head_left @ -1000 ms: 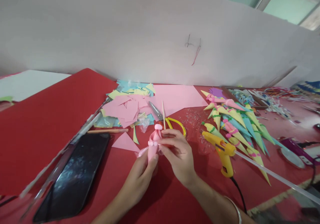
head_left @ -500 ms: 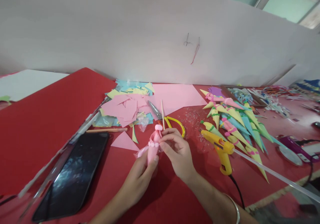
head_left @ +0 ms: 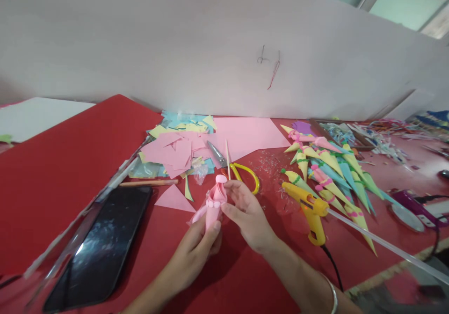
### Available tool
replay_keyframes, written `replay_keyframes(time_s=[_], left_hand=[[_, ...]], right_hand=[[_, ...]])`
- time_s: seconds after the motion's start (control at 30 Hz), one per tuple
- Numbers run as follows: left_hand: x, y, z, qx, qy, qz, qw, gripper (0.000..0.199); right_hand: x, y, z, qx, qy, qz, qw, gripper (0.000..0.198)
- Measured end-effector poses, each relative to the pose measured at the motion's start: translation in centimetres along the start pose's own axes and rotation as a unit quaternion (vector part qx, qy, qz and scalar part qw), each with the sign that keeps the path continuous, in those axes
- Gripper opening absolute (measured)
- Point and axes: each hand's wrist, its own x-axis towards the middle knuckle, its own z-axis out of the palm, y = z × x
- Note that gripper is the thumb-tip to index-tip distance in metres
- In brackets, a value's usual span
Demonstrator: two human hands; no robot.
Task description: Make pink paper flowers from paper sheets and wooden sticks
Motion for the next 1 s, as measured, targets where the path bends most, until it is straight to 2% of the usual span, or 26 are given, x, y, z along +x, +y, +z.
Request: replay_keyframes(time_s=[0.07, 0.17, 0.43, 0.63, 0.7, 0.83, 1.0], left_hand=[[-0.06, -0.03, -0.05, -0.008, 0.002, 0.001, 1.000, 0.039], [-0.16, 0.06, -0.08, -0.010, -0.006, -0.004, 1.000, 0.041], [-0.17, 0.16, 0.05, -0.002, -0.011, -0.017, 1.000, 0.043], [-0.31, 0.15, 0.12, -0.008, 0.016, -0.038, 0.999, 0.039], [-0.27, 0.26, 0.04, 0.013, 0.042, -0.023, 0.999, 0.034], [0.11, 0.37, -0.13, 0.070, 0.094, 0.062, 0.991, 0.021], [0.47, 0.49, -0.16, 0.095, 0.083, 0.086, 0.988, 0.016]], right_hand=[[-0.05, 0.07, -0.05, 0.026, -0.030, 0.019, 0.999, 0.030], [-0.07, 0.15, -0.13, 0.049, -0.044, 0.014, 0.998, 0.028], [0.00, -0.05, 0.03, 0.037, 0.001, 0.015, 0.999, 0.022], [-0.06, -0.52, 0.34, 0.006, 0.005, 0.016, 1.000, 0.026], [-0.07, -0.60, 0.43, -0.004, 0.007, 0.013, 1.000, 0.026], [-0.19, -0.54, 0.66, -0.022, 0.010, -0.012, 1.000, 0.025], [-0.17, -0.26, 0.55, -0.049, 0.008, -0.022, 0.999, 0.024]])
